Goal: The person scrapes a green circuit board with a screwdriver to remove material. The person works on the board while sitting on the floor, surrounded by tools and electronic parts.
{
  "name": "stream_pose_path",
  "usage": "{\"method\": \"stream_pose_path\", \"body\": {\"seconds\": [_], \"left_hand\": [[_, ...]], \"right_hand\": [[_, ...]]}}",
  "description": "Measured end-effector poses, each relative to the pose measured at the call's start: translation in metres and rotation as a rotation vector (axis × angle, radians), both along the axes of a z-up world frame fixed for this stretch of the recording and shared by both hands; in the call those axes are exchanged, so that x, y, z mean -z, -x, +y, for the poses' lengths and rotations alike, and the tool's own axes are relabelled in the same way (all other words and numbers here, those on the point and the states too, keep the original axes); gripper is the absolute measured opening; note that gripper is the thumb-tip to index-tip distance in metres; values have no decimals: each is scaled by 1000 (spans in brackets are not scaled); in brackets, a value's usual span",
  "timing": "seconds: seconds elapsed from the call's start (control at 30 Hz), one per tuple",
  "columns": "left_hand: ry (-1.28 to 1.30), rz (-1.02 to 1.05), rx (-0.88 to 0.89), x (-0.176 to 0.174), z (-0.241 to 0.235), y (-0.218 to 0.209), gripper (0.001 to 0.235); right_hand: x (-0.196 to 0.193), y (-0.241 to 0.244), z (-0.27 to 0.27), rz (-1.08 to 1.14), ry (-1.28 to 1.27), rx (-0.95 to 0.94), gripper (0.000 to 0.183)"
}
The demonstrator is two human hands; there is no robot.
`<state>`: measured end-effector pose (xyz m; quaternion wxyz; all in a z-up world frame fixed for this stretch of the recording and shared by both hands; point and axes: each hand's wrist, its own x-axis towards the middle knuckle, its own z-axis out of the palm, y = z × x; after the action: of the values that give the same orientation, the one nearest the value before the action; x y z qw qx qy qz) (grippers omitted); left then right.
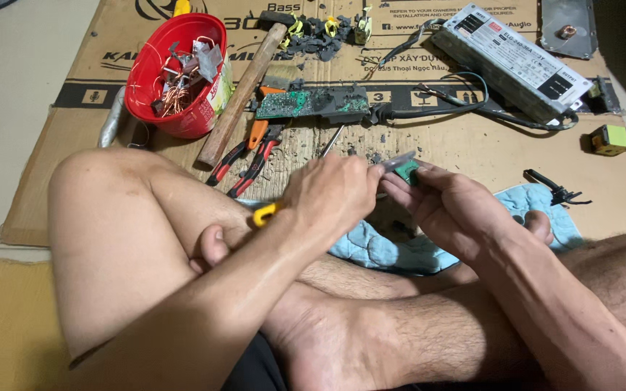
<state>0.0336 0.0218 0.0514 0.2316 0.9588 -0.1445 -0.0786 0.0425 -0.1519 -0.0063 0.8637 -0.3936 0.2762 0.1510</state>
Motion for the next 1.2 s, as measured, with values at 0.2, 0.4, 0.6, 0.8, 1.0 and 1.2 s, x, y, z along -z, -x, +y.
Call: {"method": "stream_pose_path", "body": {"seconds": [0.2, 0.4, 0.6, 0.8, 1.0, 1.2], "left_hand": [[-9, 97, -9, 2, -2, 5, 46], [16, 123, -64, -3, -3, 12, 47], [26, 117, -46, -7, 0, 15, 45], [14, 107, -40, -1, 1, 8, 48], [-46, 123, -42, 0, 2, 7, 49], [-31, 84, 19, -10, 3, 10, 43]], "right_hand": [[10, -3, -4, 15, -45, 6, 38], [-14, 4, 12, 22, -43, 16, 35], [-19, 8, 15, 22, -6, -13, 38], [-8, 6, 11, 23, -60, 6, 41], [-5, 3, 11, 13, -33, -11, 42], [-9, 4, 13, 11, -32, -20, 41]]}}
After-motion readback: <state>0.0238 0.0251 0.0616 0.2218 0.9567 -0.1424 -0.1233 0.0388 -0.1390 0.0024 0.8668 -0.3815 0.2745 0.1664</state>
